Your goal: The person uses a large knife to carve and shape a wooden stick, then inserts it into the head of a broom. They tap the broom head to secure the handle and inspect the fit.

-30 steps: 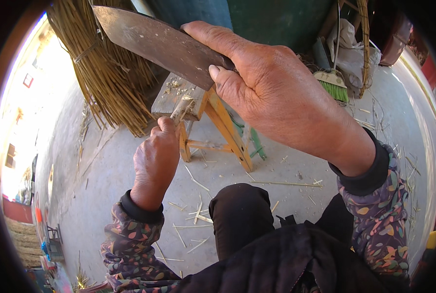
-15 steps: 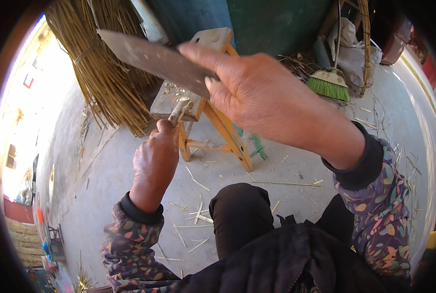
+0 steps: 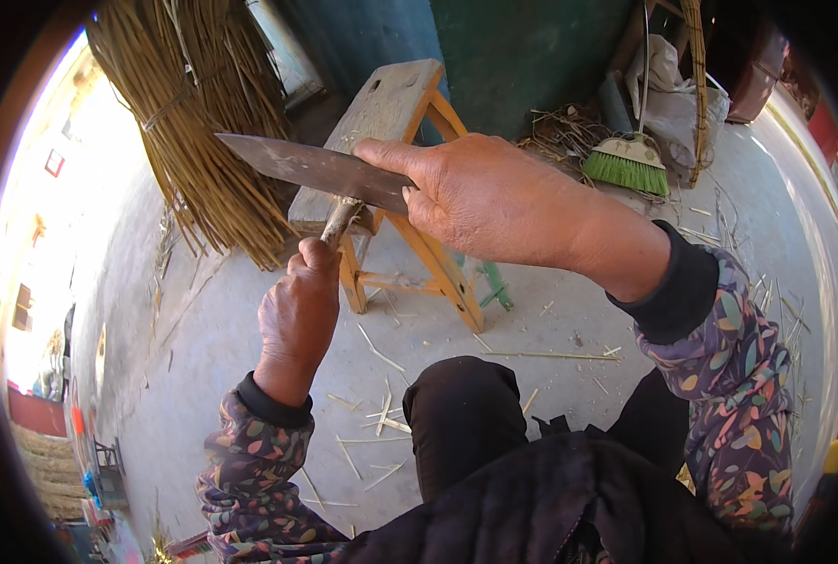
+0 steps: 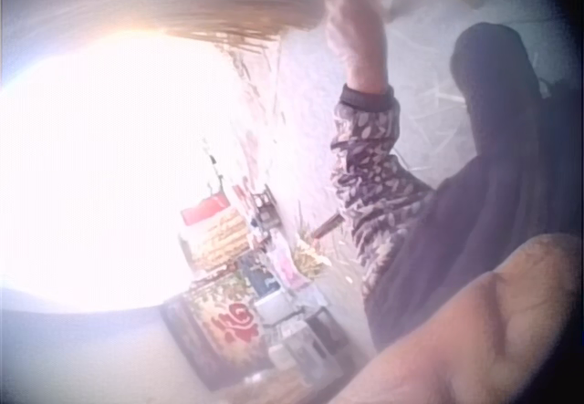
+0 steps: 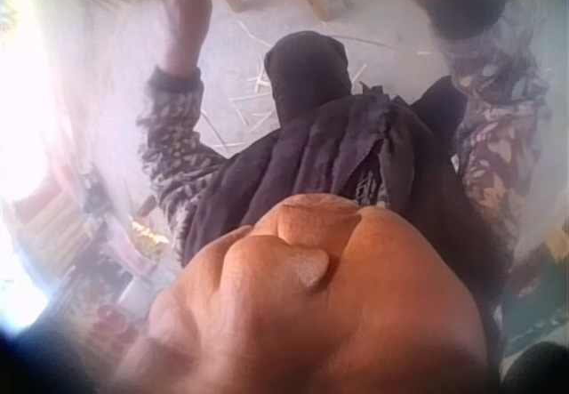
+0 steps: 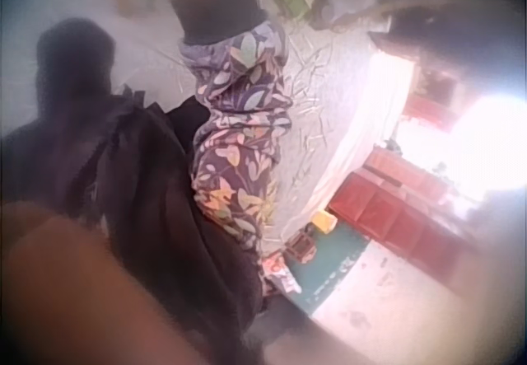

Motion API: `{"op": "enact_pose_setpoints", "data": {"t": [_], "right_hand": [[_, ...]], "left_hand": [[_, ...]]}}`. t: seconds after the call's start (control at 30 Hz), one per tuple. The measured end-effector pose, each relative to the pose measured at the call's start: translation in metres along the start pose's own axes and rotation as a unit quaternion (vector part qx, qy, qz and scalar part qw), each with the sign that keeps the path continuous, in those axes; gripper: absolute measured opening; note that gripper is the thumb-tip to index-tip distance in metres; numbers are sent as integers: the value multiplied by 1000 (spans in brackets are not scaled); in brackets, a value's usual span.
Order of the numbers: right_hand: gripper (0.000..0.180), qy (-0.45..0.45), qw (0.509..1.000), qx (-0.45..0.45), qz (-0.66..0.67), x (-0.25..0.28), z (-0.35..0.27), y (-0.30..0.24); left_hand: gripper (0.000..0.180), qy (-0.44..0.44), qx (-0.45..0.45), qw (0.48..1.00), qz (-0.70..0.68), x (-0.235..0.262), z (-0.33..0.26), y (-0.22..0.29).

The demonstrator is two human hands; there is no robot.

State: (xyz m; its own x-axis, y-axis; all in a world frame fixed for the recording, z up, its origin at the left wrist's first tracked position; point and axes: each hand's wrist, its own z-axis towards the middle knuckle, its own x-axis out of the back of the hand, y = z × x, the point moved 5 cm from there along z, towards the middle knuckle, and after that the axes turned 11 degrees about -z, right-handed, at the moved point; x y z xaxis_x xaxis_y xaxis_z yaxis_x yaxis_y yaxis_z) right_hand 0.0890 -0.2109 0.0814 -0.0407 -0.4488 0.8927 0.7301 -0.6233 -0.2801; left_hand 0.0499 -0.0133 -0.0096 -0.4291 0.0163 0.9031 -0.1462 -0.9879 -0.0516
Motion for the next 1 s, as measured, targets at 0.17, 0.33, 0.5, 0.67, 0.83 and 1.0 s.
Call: {"op": "enact_pose_setpoints", "data": {"t": [0.17,0.33,0.5,0.67,0.83,1.0], "right_hand": [[44,111,993,41,-15,25,1,-14],[43,214,973,87,-3,42,8,-21],[48,17,999,-31,-15,-9,-2,-3],[49,15,999,-28,35,-5,-9,0],[48,98,991,-23,89,-7,-18,14],[46,115,992,-2,52,11,-19,3]], "left_hand": [[27,-11,32,999,-8,3,-3,-6],[39,3,-37,998,52,-5,-7,-8],[49,31,-65,997,-11,3,-8,-7],[55,25,-64,997,-34,5,-12,-8],[58,60,-57,995,-57,8,-4,-11],[61,79,-92,993,-12,15,8,1]]}}
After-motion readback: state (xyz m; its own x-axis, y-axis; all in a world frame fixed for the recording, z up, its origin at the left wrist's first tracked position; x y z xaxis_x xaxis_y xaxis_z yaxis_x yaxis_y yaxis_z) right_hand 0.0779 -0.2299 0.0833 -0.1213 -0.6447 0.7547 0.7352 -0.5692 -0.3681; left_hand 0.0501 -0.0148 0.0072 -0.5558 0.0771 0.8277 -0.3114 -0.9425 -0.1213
